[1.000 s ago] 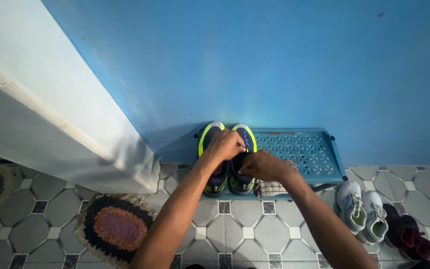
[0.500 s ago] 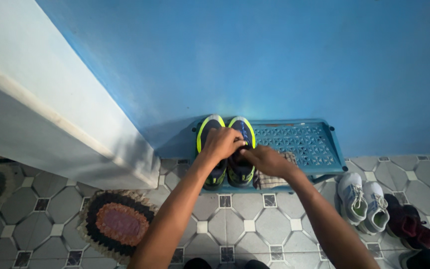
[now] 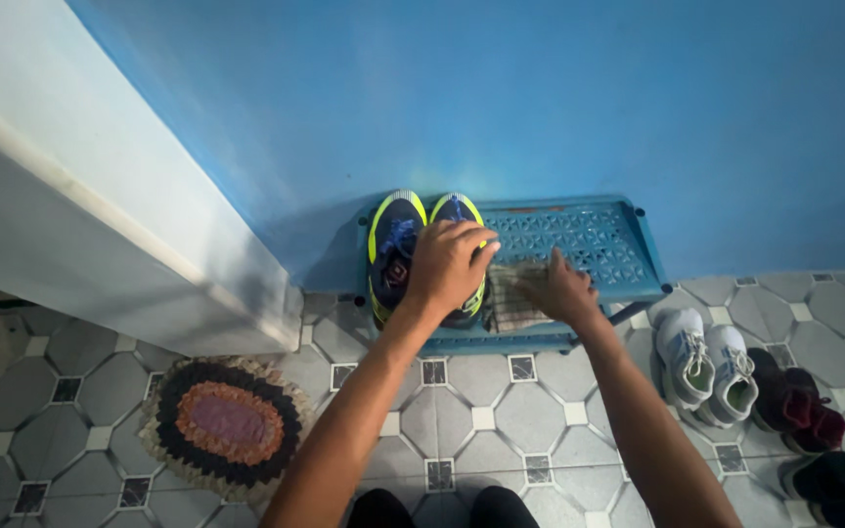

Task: The person sits on the floor and wipes several pairs of shoes with a cloth, then places them on a blue shoe rack. The person handles dark sneakers, white sneakers, and black-and-white sneakers, wiping each shoe's exterior before stacking them on the rack.

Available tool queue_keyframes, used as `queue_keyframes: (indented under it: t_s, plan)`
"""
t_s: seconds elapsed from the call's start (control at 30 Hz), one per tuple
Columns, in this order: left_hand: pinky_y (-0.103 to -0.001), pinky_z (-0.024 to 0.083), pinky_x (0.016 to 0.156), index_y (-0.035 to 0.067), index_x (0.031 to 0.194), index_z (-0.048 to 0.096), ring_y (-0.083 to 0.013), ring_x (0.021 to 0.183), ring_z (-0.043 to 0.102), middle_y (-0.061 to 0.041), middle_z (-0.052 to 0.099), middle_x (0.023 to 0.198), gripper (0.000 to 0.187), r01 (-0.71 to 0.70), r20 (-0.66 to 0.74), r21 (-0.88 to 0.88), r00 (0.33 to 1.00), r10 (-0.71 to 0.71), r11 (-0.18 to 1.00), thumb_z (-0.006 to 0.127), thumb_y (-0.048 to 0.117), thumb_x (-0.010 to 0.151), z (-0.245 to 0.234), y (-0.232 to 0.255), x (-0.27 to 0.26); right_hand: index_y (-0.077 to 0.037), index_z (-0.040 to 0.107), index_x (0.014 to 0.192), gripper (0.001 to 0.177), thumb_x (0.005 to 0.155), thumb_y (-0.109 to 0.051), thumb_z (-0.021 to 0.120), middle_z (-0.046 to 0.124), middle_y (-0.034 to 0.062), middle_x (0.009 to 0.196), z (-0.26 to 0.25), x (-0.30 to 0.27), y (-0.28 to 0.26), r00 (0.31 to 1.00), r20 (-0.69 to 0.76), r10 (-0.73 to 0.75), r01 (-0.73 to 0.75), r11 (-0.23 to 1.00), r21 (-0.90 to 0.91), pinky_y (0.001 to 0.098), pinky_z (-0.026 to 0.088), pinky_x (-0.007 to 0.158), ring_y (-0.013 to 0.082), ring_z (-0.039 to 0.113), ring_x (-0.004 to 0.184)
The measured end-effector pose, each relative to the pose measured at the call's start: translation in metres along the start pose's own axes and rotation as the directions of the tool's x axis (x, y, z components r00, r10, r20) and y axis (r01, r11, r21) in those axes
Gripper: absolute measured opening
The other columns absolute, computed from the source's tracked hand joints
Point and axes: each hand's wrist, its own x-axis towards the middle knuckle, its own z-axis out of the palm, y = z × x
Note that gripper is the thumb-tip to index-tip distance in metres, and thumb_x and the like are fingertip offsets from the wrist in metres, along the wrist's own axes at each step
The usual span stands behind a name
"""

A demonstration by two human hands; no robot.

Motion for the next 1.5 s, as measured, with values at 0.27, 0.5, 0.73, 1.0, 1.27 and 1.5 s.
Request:
queue_keyframes:
  t_s: [0.27, 0.5, 0.73, 1.0, 1.27, 1.5]
  plan:
    - [-0.049, 0.04, 0.106, 0.01, 0.101, 0.077, -0.0282, 0.107, 0.065, -0.006, 0.074, 0.107, 0.019, -0.052, 0.076, 0.182, 0.996, 0.038, 0.982, 0.073, 0.026, 0.091, 0.041, 0.023, -0.026, -0.022, 0.037, 0.155, 0.115, 0.062, -0.068, 0.086, 0.051, 0.0256, 0.143, 0.044, 0.009, 0.028, 0.959, -0.247, -0.139, 0.133, 0.99, -0.04, 0.0652, 0.035, 0.102, 0.0485, 0.051, 0.126]
    - [-0.056, 0.032, 0.118, 0.007, 0.107, 0.076, -0.0342, 0.126, 0.058, -0.012, 0.069, 0.121, 0.023, -0.129, -0.042, 0.238, 0.989, 0.143, 0.963, 0.072, 0.022, 0.091, 0.058, 0.039, -0.051, -0.016, 0.072, 0.121, 0.062, 0.075, -0.056, 0.085, 0.077, 0.0115, 0.109, 0.008, -0.003, 0.019, 0.982, -0.156, -0.107, 0.116, 0.992, 0.049, 0.0542, 0.045, 0.099, 0.0316, 0.071, 0.106]
    - [-0.049, 0.041, 0.118, 0.005, 0.128, 0.065, -0.0359, 0.13, 0.057, -0.015, 0.066, 0.131, 0.039, -0.061, -0.123, 0.081, 0.99, 0.071, 0.995, 0.073, 0.024, 0.094, 0.072, 0.068, -0.113, -0.009, 0.074, 0.114, 0.031, 0.088, -0.024, 0.078, 0.077, 0.0107, 0.094, 0.002, -0.116, 0.038, 0.887, -0.374, -0.271, 0.436, 0.76, 0.481, 0.0334, 0.056, 0.071, 0.0188, 0.073, 0.08]
    - [-0.049, 0.05, 0.091, -0.006, 0.149, 0.032, -0.0467, 0.104, 0.064, -0.027, 0.064, 0.118, 0.11, 0.27, 0.196, -0.237, 0.954, -0.227, 0.933, 0.084, 0.052, 0.07, 0.081, 0.108, -0.172, -0.006, 0.07, 0.118, 0.032, 0.086, -0.014, 0.074, 0.072, 0.0019, 0.089, 0.0, -0.232, 0.062, 0.964, -0.235, -0.122, 0.255, 0.666, 0.701, 0.0274, 0.054, 0.057, 0.0086, 0.063, 0.07]
    - [-0.059, 0.039, 0.103, 0.014, 0.113, 0.073, -0.0355, 0.103, 0.07, -0.011, 0.076, 0.106, 0.038, 0.066, 0.435, -0.231, 0.9, 0.042, 0.971, 0.08, 0.035, 0.082, 0.099, 0.133, -0.216, -0.004, 0.067, 0.114, 0.033, 0.088, -0.021, 0.078, 0.071, 0.0046, 0.086, 0.002, -0.318, 0.106, 0.945, -0.209, -0.252, 0.328, 0.716, 0.617, 0.03, 0.054, 0.06, 0.0108, 0.066, 0.073]
    - [-0.071, 0.022, 0.11, 0.021, 0.105, 0.076, -0.0274, 0.113, 0.066, -0.001, 0.075, 0.114, 0.024, 0.013, 0.526, -0.307, 0.836, 0.158, 0.952, 0.079, 0.025, 0.082, 0.116, 0.18, -0.249, -0.006, 0.069, 0.112, 0.039, 0.078, -0.021, 0.081, 0.076, 0.0168, 0.089, 0.019, -0.364, 0.13, 0.913, -0.33, -0.241, 0.33, 0.911, 0.248, 0.0399, 0.056, 0.069, 0.0255, 0.073, 0.079]
